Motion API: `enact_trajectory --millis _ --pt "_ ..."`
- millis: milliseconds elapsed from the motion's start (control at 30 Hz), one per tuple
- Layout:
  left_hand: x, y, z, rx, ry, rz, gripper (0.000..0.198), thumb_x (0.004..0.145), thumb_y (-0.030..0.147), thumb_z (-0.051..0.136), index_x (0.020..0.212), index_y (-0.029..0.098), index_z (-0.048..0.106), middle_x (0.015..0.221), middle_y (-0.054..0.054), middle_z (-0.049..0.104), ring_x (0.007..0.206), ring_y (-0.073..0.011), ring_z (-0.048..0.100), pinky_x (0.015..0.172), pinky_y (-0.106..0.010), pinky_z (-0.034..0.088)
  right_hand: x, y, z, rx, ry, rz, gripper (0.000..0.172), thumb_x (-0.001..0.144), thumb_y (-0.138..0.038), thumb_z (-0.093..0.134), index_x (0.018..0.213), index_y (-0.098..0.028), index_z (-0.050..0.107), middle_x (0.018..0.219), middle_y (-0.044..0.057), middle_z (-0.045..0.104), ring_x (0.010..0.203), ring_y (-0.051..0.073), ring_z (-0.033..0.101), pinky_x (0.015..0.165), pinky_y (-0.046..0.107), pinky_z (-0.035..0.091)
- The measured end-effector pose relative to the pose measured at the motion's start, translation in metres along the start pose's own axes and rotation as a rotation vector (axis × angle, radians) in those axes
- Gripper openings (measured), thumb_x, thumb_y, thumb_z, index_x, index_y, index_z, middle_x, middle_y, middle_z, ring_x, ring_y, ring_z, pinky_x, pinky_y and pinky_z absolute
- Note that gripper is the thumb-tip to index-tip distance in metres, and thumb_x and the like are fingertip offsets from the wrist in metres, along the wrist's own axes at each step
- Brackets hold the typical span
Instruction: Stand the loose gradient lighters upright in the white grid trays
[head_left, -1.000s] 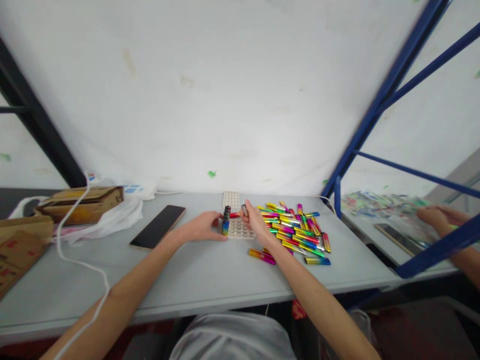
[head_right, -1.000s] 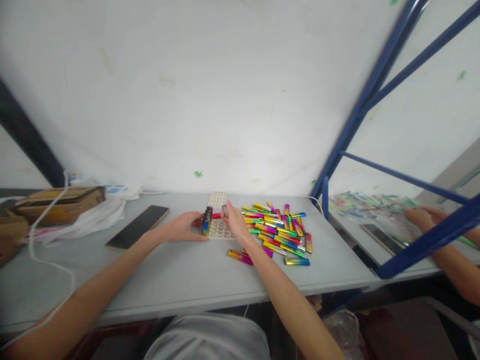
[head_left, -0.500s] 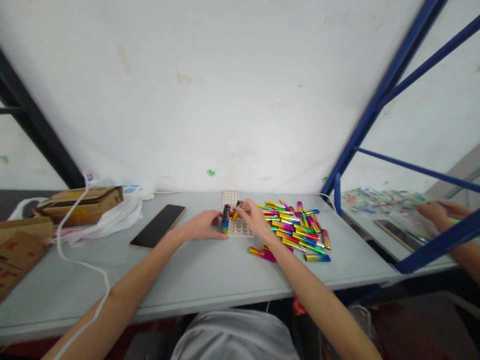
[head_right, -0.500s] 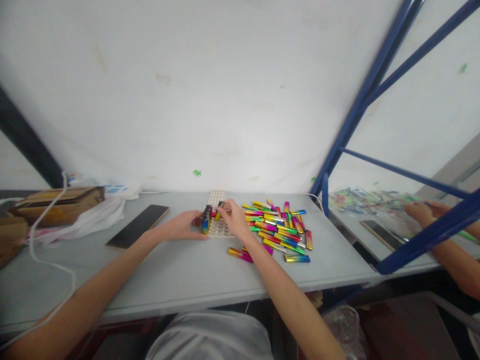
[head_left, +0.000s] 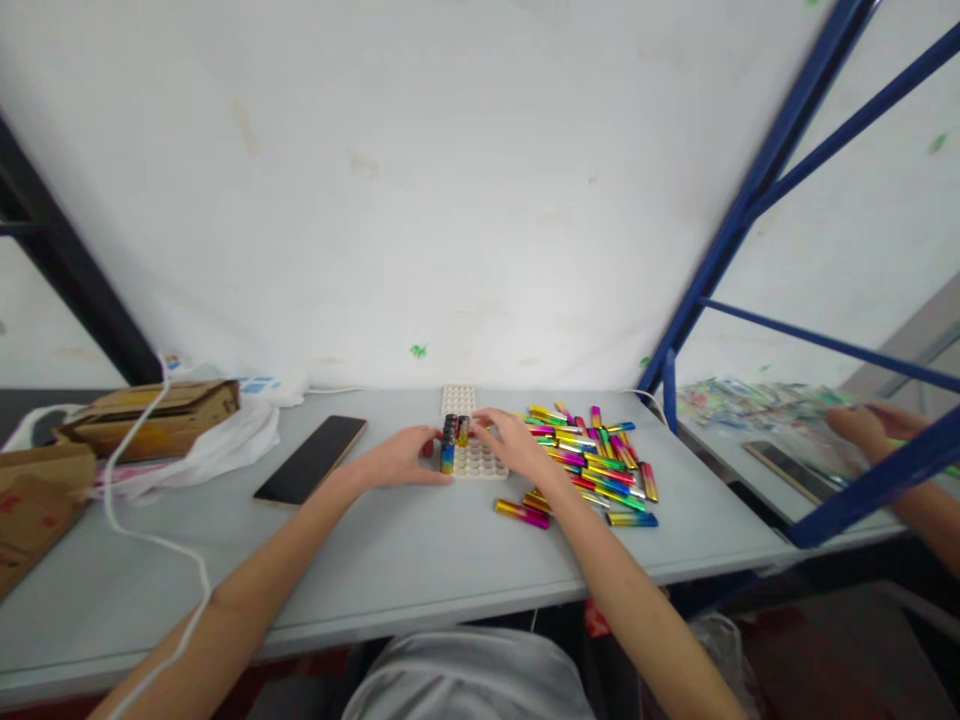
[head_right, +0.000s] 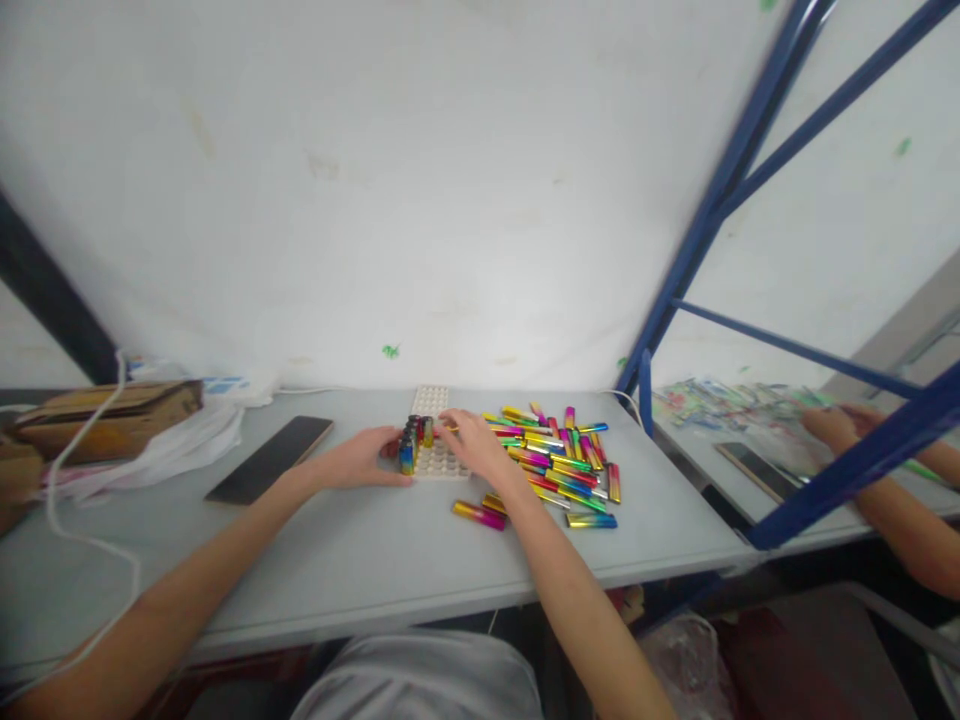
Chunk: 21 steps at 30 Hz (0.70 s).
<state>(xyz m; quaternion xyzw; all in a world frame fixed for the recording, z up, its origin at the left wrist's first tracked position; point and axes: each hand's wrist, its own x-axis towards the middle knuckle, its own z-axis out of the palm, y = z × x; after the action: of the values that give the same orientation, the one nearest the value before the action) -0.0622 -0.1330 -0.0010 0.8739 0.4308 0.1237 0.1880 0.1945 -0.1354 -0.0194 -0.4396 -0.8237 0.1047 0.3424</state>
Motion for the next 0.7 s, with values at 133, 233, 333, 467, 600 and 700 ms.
enact_trajectory --millis 133,233,333,467,600,700 --pt "0.0 0.0 0.0 -0.003 -0.007 -0.006 0.069 0.067 0.073 0.075 0.108 0.018 0.068 0.098 -0.009 0.071 0.088 -0.0281 0.066 0.078 -0.034 0.048 -0.006 0.022 -0.028 -0.29 -0.02 0.204 0.026 0.105 -0.022 0.053 0.122 -0.016 0.072 0.124 0.015 0.074 0.12 0.025 0.066 0.109 0.038 0.045" --pt "0.0 0.0 0.001 -0.014 -0.003 -0.013 0.069 0.067 0.072 0.076 0.109 0.017 0.068 0.099 -0.009 0.071 0.089 -0.0281 0.065 0.079 -0.035 0.048 -0.011 0.034 -0.048 -0.439 -0.082 0.359 0.027 0.099 -0.021 0.062 0.123 -0.017 0.074 0.128 0.016 0.073 0.122 0.028 0.065 0.11 0.038 0.043" --pt "0.0 0.0 0.001 -0.019 -0.007 -0.013 0.07 0.067 0.072 0.076 0.11 0.017 0.068 0.1 -0.009 0.071 0.089 -0.0282 0.065 0.08 -0.035 0.049 -0.015 0.039 -0.061 -0.456 -0.196 0.421 0.019 0.099 -0.026 0.064 0.109 -0.02 0.079 0.114 0.012 0.078 0.112 0.027 0.07 0.107 0.037 0.044" --pt "0.0 0.001 0.0 -0.002 -0.024 -0.008 0.072 0.069 0.073 0.074 0.112 0.016 0.066 0.102 -0.01 0.071 0.091 -0.0291 0.066 0.08 -0.035 0.049 -0.017 0.04 -0.066 -0.436 -0.245 0.421 0.018 0.099 -0.031 0.066 0.097 -0.02 0.08 0.103 0.011 0.079 0.105 0.026 0.071 0.099 0.035 0.047" --pt "0.0 0.002 0.0 0.021 -0.028 -0.012 0.073 0.069 0.075 0.073 0.111 0.015 0.066 0.102 -0.011 0.071 0.091 -0.0301 0.066 0.08 -0.036 0.049 -0.016 0.037 -0.065 -0.32 -0.054 0.362 0.02 0.098 -0.033 0.066 0.108 -0.018 0.076 0.107 0.011 0.078 0.106 0.025 0.069 0.095 0.033 0.047" --pt "0.0 0.002 0.0 0.026 -0.029 -0.013 0.072 0.07 0.074 0.073 0.111 0.015 0.066 0.102 -0.011 0.071 0.091 -0.03 0.066 0.08 -0.035 0.049 -0.012 0.032 -0.06 -0.086 0.075 0.356 0.032 0.102 -0.04 0.056 0.12 -0.02 0.072 0.09 0.004 0.077 0.083 0.02 0.069 0.083 0.031 0.05"
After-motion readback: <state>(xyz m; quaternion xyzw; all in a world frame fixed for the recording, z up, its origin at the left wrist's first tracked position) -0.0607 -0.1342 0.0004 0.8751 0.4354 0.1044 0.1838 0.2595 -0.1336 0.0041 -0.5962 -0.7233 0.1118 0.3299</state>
